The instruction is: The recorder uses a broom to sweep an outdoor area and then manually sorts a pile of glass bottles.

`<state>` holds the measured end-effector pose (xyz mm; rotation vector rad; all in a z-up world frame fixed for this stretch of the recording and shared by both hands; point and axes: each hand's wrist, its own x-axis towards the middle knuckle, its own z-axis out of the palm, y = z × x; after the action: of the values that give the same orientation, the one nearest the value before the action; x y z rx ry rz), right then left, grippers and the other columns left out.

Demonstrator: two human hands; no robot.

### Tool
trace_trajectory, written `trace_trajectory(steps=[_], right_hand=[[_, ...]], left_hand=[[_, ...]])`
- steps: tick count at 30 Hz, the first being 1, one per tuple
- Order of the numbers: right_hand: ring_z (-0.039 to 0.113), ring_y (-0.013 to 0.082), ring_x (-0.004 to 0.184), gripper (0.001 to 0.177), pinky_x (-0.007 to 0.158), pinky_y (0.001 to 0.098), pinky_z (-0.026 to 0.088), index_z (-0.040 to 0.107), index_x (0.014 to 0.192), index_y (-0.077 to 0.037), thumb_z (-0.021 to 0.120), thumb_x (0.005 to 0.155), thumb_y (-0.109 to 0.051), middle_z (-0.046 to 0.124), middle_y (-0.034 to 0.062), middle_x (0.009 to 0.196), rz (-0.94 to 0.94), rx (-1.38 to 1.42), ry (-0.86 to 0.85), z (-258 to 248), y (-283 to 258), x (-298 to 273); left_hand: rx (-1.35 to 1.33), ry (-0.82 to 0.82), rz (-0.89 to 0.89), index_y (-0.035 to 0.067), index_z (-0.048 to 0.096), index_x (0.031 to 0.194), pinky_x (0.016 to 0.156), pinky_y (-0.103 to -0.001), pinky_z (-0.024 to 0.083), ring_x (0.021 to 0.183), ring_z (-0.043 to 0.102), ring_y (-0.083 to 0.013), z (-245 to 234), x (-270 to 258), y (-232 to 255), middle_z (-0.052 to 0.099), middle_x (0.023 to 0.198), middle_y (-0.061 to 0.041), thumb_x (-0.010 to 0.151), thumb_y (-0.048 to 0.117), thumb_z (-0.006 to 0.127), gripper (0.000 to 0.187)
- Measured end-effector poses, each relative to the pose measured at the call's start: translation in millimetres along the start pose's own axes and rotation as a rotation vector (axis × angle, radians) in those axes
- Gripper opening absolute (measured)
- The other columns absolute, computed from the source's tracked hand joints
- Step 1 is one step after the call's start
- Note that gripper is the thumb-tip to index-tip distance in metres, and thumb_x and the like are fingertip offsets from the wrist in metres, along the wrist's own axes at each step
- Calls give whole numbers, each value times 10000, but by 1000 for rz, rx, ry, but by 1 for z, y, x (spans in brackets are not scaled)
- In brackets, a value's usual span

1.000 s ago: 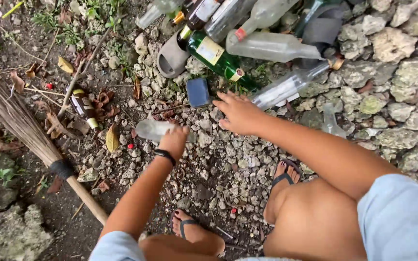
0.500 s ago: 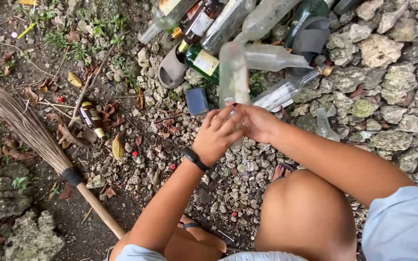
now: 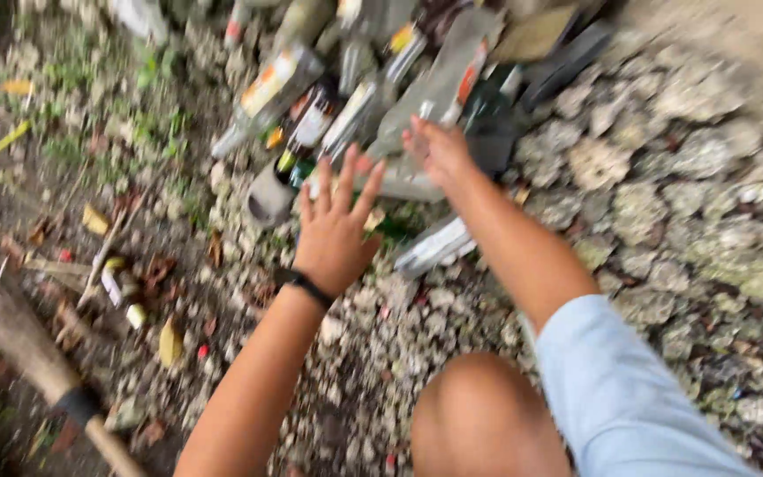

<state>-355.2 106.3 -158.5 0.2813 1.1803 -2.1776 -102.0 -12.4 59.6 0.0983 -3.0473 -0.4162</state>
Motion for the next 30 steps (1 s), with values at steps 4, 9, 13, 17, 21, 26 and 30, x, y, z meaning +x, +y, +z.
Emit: trace_trajectory(steps=[4, 9, 13, 17, 21, 26, 30], right_hand=[[755, 195, 799, 296, 671, 320, 638, 656, 1118, -87, 779, 859, -162, 731, 20, 960, -52, -51, 113, 4, -11, 37], [667, 242, 765, 682, 616, 354, 541, 401, 1360, -55, 814, 881, -313, 696, 111, 984, -7, -427, 396, 19, -31, 23], [681, 295, 964, 842, 707, 402, 600, 305, 1423, -40, 832, 848, -355, 648, 149, 1205, 33, -603, 377, -14, -31, 36], [668, 308, 1095, 826, 817, 425, 610, 324, 1446, -74, 833, 844, -318, 593, 152, 1357, 12, -597, 179, -46, -51, 13], [646, 266, 1189, 719, 918, 412, 569, 368, 1444, -104, 796, 893, -277, 587, 132, 1364, -117, -838, 12, -55, -73, -57], [732, 209, 1087, 252, 961, 343, 573, 720, 1187, -117, 660, 989, -261, 756, 56, 1156, -173, -1409, 18, -67, -68, -165], [576, 284, 1305, 335, 1122, 463, 436, 655, 1264, -117, 587, 936, -114, 652, 104, 1328, -460, -2102, -142, -127, -13, -162]], left_hand=[[16, -78, -84, 239, 168, 1608, 1138, -705, 192, 1493, 120, -516, 4, 13, -12, 101, 1656, -193, 750, 369, 824, 1088], [39, -184, -118, 259, 183, 1599, 1148, -692, 186, 1508, 123, -492, 41, 16, -6, 129, 1656, -192, 776, 371, 811, 1041], [-42, -159, -90, 255, 198, 1599, 1156, -675, 202, 1513, 132, -492, 63, 15, 2, 136, 1675, -188, 779, 342, 815, 1030], [-83, -238, -80, 268, 188, 1609, 1162, -668, 196, 1526, 116, -489, 71, 13, 9, 127, 1678, -177, 767, 300, 821, 1054], [-81, -254, -35, 262, 178, 1606, 1170, -666, 205, 1529, 110, -484, 74, -1, 16, 113, 1679, -175, 748, 270, 829, 1077], [-39, -277, -3, 277, 156, 1608, 1167, -668, 199, 1523, 105, -483, 73, -29, 22, 108, 1676, -170, 750, 270, 830, 1091], [-40, -358, -16, 289, 139, 1609, 1182, -650, 199, 1536, 96, -467, 83, -56, 25, 97, 1683, -165, 748, 273, 829, 1103]])
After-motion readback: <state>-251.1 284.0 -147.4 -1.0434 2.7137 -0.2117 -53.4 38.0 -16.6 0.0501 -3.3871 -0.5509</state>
